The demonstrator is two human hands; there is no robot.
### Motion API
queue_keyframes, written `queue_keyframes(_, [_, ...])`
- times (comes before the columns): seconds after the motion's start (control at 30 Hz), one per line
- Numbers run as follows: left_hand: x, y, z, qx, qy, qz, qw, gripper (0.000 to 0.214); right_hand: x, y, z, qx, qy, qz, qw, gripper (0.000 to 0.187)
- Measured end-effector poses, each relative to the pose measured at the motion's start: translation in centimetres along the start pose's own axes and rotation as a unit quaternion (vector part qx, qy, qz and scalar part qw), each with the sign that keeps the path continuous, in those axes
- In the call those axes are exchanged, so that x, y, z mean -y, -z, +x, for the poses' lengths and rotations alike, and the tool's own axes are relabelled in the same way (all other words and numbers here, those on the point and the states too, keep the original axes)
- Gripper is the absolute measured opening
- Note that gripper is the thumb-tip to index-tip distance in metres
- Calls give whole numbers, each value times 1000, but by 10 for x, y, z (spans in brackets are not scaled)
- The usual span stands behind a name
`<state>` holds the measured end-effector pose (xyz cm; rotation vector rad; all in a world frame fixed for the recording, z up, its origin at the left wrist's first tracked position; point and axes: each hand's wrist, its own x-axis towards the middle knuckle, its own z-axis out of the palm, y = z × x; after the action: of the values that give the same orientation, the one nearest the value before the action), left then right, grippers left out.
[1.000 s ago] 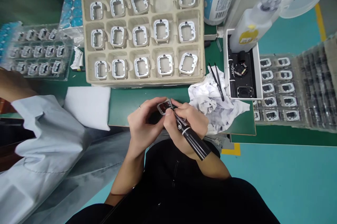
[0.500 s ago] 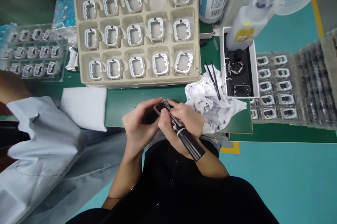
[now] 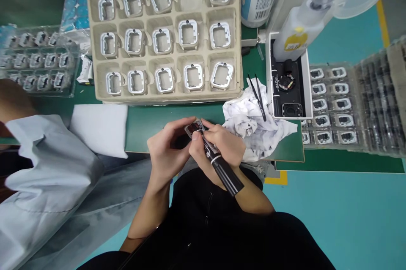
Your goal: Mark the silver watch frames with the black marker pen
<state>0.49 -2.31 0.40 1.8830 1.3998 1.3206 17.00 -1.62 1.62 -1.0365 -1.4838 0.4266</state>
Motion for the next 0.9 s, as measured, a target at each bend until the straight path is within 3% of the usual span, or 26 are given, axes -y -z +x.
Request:
queue_keyframes(0.17, [-1,-1,1,-6,-16,6,1000,39,5,-2,5,-13,-26,8,1000,19])
queue_keyframes(0.37, [0,-1,0,-7,-17,26,1000,37,3,-2,3,-12,8,-26,1000,18])
queue_keyframes(0.9, [-2,0,0,-8,-26,22,999,41,1,-2,-1,-4,5,-21,1000,20])
